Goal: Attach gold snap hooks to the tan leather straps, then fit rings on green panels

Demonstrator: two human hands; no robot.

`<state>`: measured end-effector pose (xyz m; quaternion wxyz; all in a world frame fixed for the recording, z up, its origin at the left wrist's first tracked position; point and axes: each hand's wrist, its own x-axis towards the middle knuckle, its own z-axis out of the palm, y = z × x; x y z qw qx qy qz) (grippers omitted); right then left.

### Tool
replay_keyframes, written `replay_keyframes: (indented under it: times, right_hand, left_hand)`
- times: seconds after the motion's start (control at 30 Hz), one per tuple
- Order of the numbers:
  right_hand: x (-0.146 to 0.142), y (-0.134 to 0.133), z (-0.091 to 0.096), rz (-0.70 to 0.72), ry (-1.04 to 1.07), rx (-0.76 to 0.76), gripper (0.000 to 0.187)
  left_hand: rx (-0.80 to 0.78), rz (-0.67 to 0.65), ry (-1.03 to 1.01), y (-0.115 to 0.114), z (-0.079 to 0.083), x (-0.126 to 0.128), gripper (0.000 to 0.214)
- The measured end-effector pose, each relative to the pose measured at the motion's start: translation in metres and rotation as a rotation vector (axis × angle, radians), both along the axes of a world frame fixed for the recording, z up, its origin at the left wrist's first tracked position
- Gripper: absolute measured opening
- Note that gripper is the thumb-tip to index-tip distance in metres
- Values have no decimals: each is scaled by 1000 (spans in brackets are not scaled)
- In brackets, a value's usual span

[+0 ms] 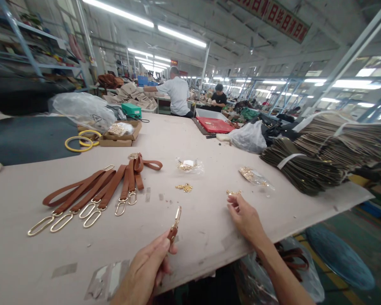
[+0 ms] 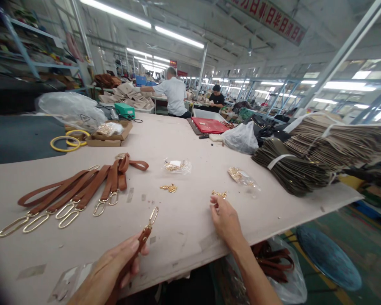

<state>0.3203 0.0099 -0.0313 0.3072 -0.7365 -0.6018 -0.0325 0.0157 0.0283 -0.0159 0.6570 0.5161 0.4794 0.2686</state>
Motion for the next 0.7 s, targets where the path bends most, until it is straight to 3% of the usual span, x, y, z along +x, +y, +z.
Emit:
replay_keyframes:
  times: [0.13,0.27,0.53,0.63,0.7]
  right_hand:
    - [36,17,-6,49,-177,-64,24]
    - [40,24,-2,96,-324,-127,26]
    - [56,39,2,189,-508,-206,27]
    - [54,40,2,192,-471,-183,27]
    - [40,35,2,178,-333,-104,24]
  left_hand:
    - [-32,34,4,9,5,-3,50]
    - [-115,40,-76,9,8,2,40]
    - [-121,-10,-97,13,5,8,22]
    - [-64,-2,-85,13,1,7,20]
    - [-40,12,-82,12,1,7,19]
